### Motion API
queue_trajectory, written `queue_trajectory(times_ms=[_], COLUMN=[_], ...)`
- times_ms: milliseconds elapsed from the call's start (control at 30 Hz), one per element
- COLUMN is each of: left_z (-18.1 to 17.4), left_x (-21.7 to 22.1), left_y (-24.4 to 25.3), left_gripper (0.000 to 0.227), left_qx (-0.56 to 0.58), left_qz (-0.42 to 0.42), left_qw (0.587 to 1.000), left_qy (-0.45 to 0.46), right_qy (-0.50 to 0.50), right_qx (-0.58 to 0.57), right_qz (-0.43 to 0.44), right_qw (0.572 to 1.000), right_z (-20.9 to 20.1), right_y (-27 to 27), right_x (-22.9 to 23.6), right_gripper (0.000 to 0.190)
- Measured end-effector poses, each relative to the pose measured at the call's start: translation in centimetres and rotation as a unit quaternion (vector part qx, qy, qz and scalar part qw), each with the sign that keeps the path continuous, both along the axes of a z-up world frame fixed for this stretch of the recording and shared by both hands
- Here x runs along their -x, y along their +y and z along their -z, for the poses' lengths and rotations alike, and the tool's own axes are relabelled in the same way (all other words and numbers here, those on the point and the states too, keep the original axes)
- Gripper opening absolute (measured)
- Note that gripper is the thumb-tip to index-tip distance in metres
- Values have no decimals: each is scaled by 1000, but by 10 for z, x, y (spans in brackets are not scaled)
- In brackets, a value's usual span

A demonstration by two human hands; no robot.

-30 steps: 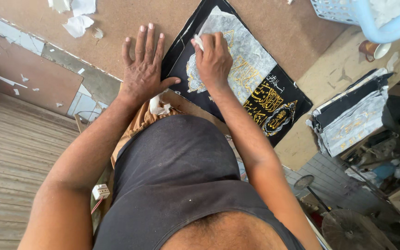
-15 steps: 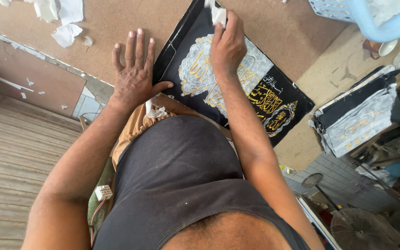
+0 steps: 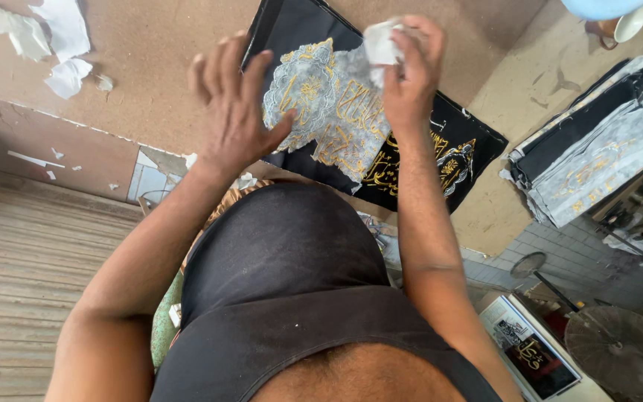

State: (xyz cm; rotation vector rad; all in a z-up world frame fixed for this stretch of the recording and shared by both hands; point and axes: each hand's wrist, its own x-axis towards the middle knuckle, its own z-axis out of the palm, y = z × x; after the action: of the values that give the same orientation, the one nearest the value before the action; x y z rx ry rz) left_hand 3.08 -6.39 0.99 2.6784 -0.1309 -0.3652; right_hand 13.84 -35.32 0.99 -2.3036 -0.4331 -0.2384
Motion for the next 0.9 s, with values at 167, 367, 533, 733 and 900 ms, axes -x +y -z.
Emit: queue_trajectory(times_ms=[167, 367, 533, 733, 900], left_z=[15, 23, 22, 21, 10], left_x=[-59, -66, -73, -75, -79], left_y=[-51, -54, -58, -59, -60], left_gripper=[105, 115, 121, 122, 121], left_qx=[-24, -80, -15, 17, 41], left_qz=[126, 149, 130, 127, 121], left_qw=[986, 981, 991, 992, 990], left_qy=[-111, -94, -31, 18, 62], right_qy=[159, 143, 140, 94, 56], right_qx=[115, 163, 186, 198, 155], right_qz=[-81, -113, 92, 260, 43], right_qw=[977, 970, 968, 940, 985], right_z=[-9, 22, 12, -12, 1], right_y=[31, 16, -69, -170, -94], right_x=[7, 5, 4, 35, 41], right_gripper=[57, 34, 25, 32, 48])
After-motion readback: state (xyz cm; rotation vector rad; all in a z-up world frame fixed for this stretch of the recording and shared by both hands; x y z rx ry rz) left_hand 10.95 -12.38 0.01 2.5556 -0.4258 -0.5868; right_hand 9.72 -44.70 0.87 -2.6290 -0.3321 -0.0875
